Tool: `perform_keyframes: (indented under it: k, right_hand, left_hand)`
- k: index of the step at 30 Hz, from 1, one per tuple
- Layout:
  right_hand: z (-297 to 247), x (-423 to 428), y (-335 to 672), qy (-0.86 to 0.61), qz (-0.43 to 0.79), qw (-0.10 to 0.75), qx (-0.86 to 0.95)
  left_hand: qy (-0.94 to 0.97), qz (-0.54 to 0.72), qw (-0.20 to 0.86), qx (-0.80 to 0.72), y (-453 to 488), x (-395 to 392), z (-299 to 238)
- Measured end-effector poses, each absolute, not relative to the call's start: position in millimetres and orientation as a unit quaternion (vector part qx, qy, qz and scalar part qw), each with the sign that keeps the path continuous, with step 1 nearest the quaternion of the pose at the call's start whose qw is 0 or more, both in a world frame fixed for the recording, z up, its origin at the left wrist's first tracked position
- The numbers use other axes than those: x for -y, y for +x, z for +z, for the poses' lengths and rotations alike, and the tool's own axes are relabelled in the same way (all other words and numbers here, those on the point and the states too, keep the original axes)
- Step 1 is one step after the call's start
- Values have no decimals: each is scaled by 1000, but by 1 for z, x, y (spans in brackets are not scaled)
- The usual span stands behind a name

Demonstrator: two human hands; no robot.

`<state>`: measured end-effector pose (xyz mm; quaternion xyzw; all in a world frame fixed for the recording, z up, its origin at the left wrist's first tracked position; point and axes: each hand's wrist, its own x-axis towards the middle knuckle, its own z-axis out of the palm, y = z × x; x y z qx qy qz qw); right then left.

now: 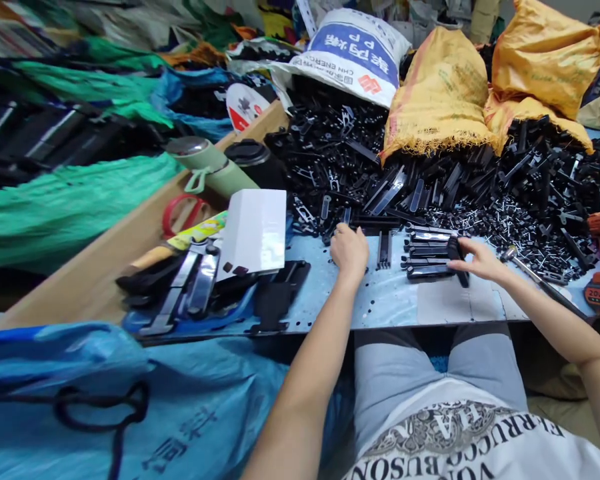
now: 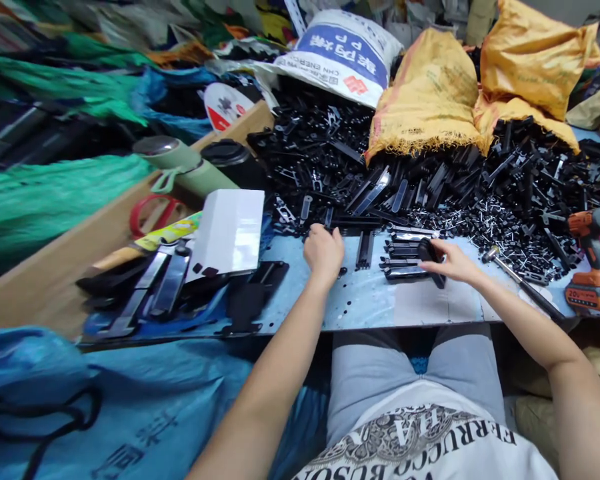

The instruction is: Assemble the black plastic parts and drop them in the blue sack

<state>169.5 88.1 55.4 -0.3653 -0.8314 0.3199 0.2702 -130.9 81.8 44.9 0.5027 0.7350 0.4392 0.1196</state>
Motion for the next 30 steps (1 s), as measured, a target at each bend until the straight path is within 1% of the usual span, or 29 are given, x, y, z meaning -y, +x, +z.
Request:
perform_keyframes:
  k: [3,5,7,9,10,11,13,16,18,24,30]
  right_hand:
    - [38,-58,193,-428,139,269,851]
    - [20,-40,204,-466,53,229,853]
    - [1,-22,208,-470,22,197,860]
    - [-16,-5,209,-451,18,198,870]
    - [-22,2,208,-441,16,209,872]
    - [-27,7,207,-435,11,224,872]
    - [-34,13,206,-440,-7,249,863]
    - [-39,11,206,-494,-28,269,826]
    - [-42,7,206,-531,-23,268,803]
    - [-49,4,203,-556,-13,253,792]
    - [-46,3,205,-565,-27,241,789]
  left_hand:
    - [498,457,52,-735,-135,-56,50]
    - [569,447,66,-687,-126,-40,50]
    - [663,396,130,-621,-108,-26,43]
    - [736,311,212,-562,-89,-15,29]
    - [766,273,227,-536,-80,-12,19]
    - [795,242,220,-511,-74,-10,9]
    - [834,212,141,-490,-66,-7,-10]
    - [824,228,-21,-518,-66,-1,-33]
    - [814,245,-79,-520,-68,6,-43]
    - [799,288,-151,-505,-61,19,-51]
    - [794,301,-166,-502,-60,15,-52]
